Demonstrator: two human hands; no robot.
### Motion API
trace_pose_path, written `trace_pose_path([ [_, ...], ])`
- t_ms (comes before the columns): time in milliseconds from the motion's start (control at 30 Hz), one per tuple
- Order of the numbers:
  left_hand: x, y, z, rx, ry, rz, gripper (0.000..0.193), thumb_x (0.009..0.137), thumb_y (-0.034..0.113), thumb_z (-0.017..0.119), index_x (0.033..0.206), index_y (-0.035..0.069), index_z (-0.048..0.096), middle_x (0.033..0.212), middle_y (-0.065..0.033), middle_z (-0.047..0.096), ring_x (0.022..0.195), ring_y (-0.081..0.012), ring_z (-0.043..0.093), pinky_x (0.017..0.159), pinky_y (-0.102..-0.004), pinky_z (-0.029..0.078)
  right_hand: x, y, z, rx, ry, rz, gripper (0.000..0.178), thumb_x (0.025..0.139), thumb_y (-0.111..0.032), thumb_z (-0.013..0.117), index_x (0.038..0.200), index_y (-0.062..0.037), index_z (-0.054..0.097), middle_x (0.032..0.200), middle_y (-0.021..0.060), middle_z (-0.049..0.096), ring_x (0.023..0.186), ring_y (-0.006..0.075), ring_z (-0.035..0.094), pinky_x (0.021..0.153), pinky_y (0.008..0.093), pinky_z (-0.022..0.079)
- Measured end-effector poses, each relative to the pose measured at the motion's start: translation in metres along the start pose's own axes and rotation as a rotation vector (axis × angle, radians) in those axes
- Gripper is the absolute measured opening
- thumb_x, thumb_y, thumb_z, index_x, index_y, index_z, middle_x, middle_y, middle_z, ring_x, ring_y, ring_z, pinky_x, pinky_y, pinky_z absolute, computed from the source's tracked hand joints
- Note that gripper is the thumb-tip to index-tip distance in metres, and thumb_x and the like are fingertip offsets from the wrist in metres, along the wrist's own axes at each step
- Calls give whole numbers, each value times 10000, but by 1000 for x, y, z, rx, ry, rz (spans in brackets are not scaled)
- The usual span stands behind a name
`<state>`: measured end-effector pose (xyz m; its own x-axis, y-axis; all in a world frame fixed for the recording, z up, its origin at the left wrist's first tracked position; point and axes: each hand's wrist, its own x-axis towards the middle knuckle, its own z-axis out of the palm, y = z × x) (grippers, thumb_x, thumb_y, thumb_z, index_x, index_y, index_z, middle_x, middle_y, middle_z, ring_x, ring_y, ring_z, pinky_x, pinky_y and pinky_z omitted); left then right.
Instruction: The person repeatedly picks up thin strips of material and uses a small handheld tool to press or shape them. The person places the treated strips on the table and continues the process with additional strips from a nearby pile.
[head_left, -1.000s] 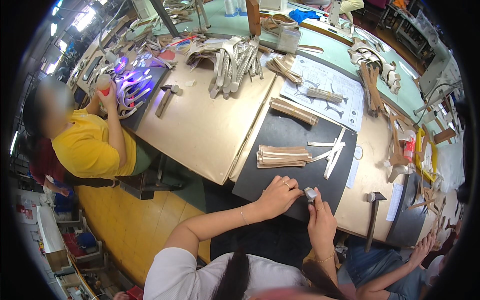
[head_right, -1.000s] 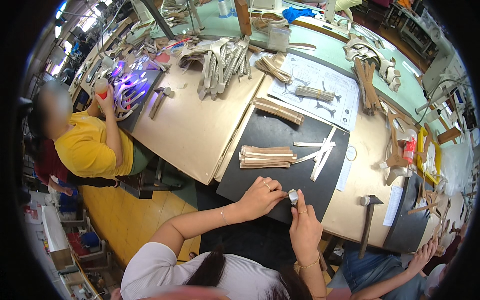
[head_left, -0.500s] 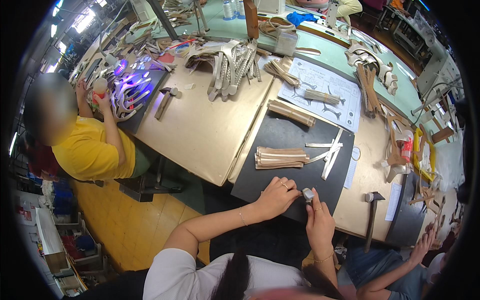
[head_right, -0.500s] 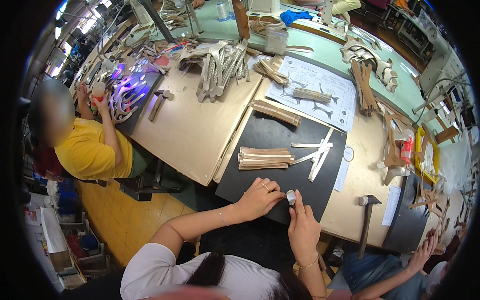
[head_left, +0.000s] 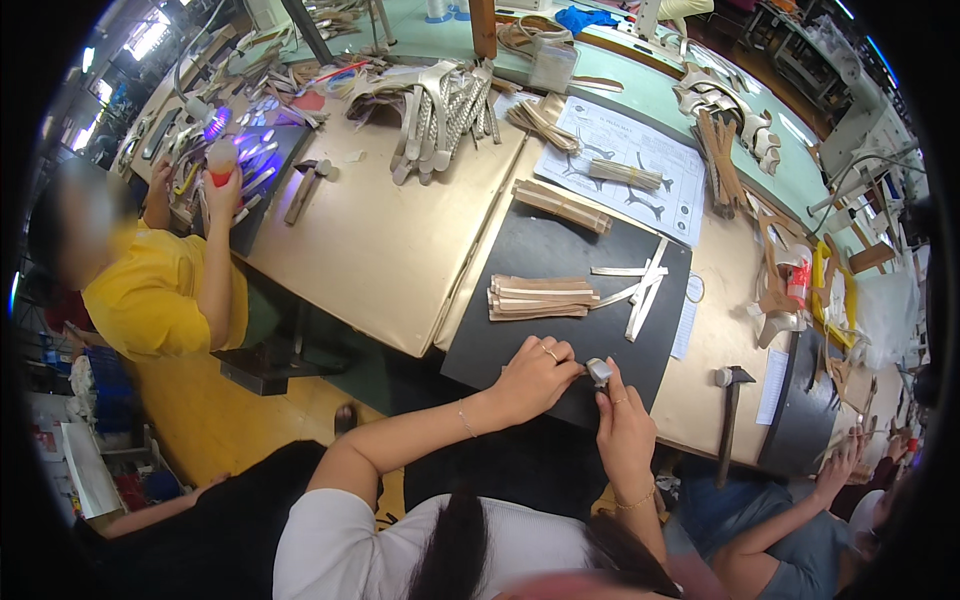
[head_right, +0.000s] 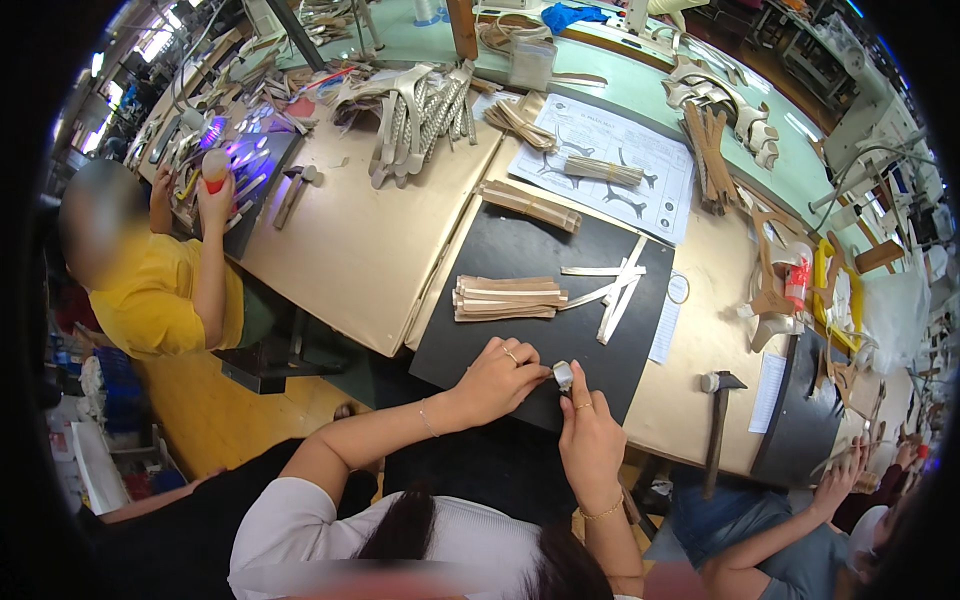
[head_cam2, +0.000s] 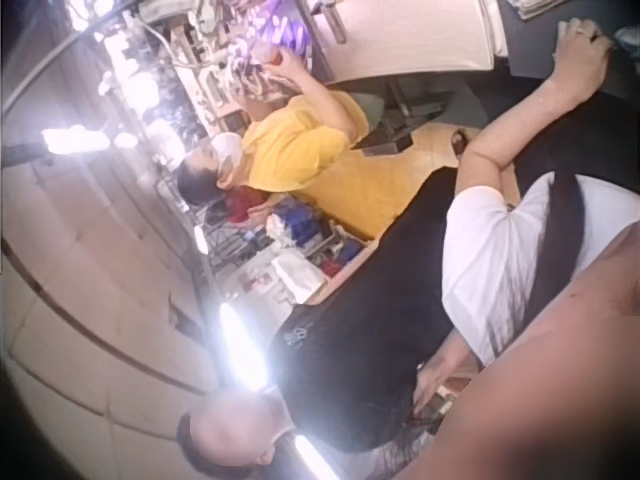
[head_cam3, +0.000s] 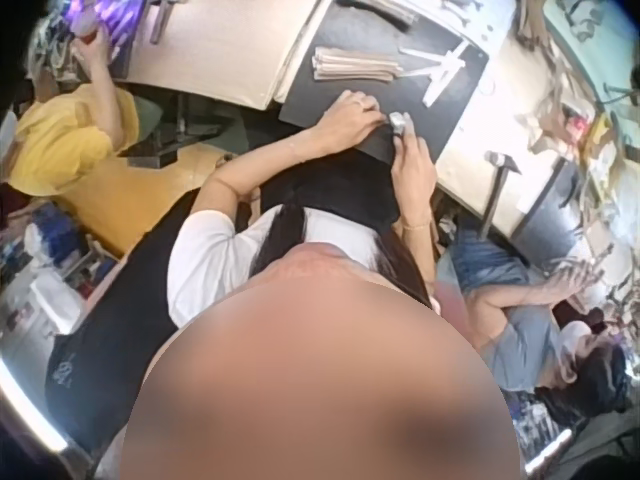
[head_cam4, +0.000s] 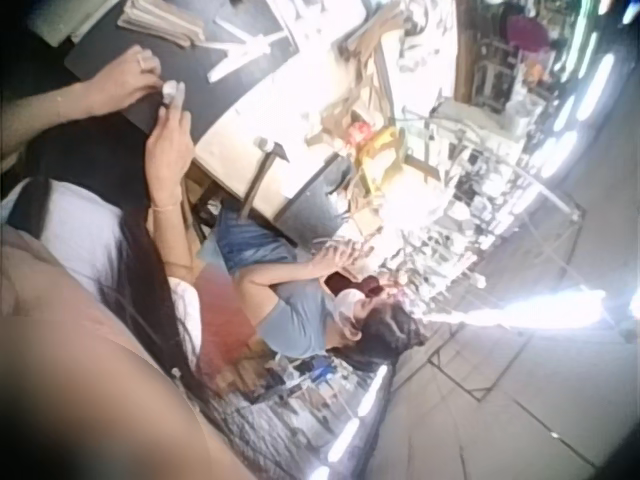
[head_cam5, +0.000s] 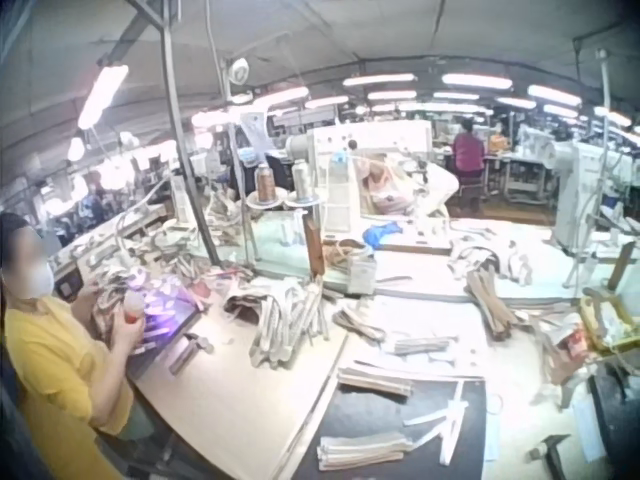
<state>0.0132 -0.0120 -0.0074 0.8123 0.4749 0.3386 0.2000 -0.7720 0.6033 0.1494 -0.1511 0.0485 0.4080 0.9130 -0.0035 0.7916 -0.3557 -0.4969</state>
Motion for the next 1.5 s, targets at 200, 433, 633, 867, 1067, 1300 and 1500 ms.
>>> trace_pose_path([
  [200, -1, 0, 1, -11, 13, 0, 62, 909, 131, 709, 942, 79, 714, 915, -49, 588, 887, -244, 560, 805, -374, 411, 0, 0, 1, -9, 3, -4, 499, 1011, -157, 632, 1502, -145, 543, 871, 112, 605, 702, 321, 628, 631, 423, 509],
  [433, -1, 0, 2, -10, 17, -1, 62, 910, 133, 705, 936, 76, 705, 916, -52, 585, 886, -246, 559, 806, -377, 409, 0, 2, 2, -42, 8, -24, 500, 1008, -169, 640, 1497, -128, 547, 870, 107, 605, 695, 316, 637, 617, 421, 516],
  [633, 0, 0, 0, 33, 18, 13, 114, 866, 116, 760, 978, 96, 744, 917, -26, 601, 868, -224, 570, 775, -363, 407, 1, 2, 2, -4, 18, -31, 505, 1009, -164, 634, 1504, -135, 538, 871, 123, 597, 708, 337, 632, 620, 437, 508],
  [867, 8, 3, 7, 91, 42, -27, 128, 840, 102, 758, 964, 91, 730, 918, -35, 602, 867, -248, 568, 772, -402, 398, 9, 11, -3, 29, 135, -31, 525, 1016, -154, 619, 1528, -152, 506, 869, 129, 587, 711, 358, 620, 618, 452, 499],
  [1067, 12, 5, 9, 71, 84, -42, 136, 831, 86, 787, 964, 81, 761, 889, -15, 610, 848, -225, 569, 770, -379, 394, 10, 10, -6, -15, 113, -17, 510, 1012, -172, 632, 1510, -128, 528, 840, 102, 582, 658, 307, 627, 576, 420, 513],
  [1300, 11, 5, 5, 50, 55, -68, 165, 830, 83, 800, 992, 79, 771, 887, -2, 617, 829, -212, 572, 762, -371, 394, 14, 4, -2, -87, 28, 37, 480, 1016, -215, 630, 1487, -159, 562, 835, 97, 591, 633, 304, 640, 575, 415, 530],
  [1500, 12, -4, -6, -7, -52, -27, 164, 832, 77, 797, 994, 83, 771, 892, -4, 624, 816, -209, 580, 745, -364, 396, 15, 5, -4, -87, -10, 49, 478, 1016, -211, 627, 1485, -152, 562, 838, 100, 592, 639, 309, 648, 579, 414, 533],
])
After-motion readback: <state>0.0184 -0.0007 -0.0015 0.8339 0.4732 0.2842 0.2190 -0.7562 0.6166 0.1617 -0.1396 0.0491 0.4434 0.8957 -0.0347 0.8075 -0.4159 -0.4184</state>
